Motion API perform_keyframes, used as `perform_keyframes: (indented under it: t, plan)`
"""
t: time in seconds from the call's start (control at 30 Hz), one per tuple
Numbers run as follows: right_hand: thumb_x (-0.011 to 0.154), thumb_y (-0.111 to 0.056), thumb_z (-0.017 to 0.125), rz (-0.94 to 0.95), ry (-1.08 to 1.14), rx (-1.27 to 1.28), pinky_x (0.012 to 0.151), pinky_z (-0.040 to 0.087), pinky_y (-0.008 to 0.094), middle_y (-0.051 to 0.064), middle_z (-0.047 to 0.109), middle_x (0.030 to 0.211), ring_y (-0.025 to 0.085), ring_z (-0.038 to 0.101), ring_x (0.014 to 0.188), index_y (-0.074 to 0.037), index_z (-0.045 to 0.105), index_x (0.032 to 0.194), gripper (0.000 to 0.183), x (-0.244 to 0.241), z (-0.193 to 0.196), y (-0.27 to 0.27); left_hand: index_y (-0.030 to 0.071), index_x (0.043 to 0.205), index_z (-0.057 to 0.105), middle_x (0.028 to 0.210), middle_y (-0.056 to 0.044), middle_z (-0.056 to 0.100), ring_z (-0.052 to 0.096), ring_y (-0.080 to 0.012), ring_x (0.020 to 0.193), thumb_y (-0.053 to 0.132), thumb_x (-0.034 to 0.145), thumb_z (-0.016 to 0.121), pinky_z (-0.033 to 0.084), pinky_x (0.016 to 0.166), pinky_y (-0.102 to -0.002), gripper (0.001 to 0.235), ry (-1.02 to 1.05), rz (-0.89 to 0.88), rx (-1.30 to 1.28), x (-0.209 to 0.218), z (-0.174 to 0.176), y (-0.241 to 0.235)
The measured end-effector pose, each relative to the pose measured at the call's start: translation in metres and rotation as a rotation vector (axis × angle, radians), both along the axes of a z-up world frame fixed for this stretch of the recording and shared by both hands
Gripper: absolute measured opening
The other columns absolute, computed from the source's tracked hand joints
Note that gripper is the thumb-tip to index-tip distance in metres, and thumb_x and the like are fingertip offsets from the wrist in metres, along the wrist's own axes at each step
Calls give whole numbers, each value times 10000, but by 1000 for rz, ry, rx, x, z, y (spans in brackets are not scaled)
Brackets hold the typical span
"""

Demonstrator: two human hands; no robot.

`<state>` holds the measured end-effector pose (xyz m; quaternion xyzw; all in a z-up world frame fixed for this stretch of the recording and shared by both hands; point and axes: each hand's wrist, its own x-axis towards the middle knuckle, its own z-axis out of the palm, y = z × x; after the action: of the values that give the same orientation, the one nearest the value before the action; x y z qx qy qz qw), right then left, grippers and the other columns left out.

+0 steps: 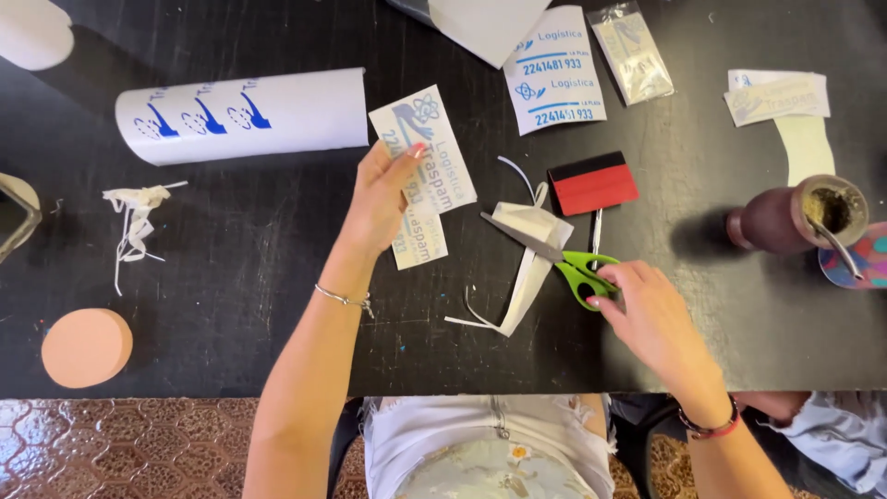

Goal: Cutting individual stickers from a printed sheet and weeding the excess material using scissors and hands.

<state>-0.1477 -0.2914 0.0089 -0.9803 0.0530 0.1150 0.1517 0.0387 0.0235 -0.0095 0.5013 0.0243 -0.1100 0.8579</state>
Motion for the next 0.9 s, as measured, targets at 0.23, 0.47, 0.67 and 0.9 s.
perform_keyframes:
  t: [0.23,0.47,0.67,0.9]
  plan:
    - [911,-332,673,124,9,-355,793,617,384,55,690,950,258,742,931,-165,680,1063,226,22,-24,-7,-29,1248,624,1012,-223,766,804,-335,885,96,977,678,682,716,-462,303,89,-102,-28,-3,-28,6]
    - [810,-290,849,-283,301,505,485,463,293,120,760,716,223,717,624,-32,698,981,344,39,48,-8,50,1178,667,1001,-124,784,793,-217,881,187,934,714,667,749,-326,284,-21,-541,-266,-40,46,3]
    - [1038,-277,665,-406,341,1319,165,254,127,79,442,464,77,388,267,97,615,788,453,30,-31,-29,33,1052,743,841,-118,760,760,-237,762,273,952,704,620,699,-374,263,-254,-974,302,-62,-15,-44]
    - [802,-962,515,-391,446,2008,388,428,141,27,367,699,141,468,573,-10,526,1004,973,33,18,-23,44,979,713,777,-137,749,751,-286,764,366,998,638,594,732,-391,331,-410,-1171,618,-63,-40,-54]
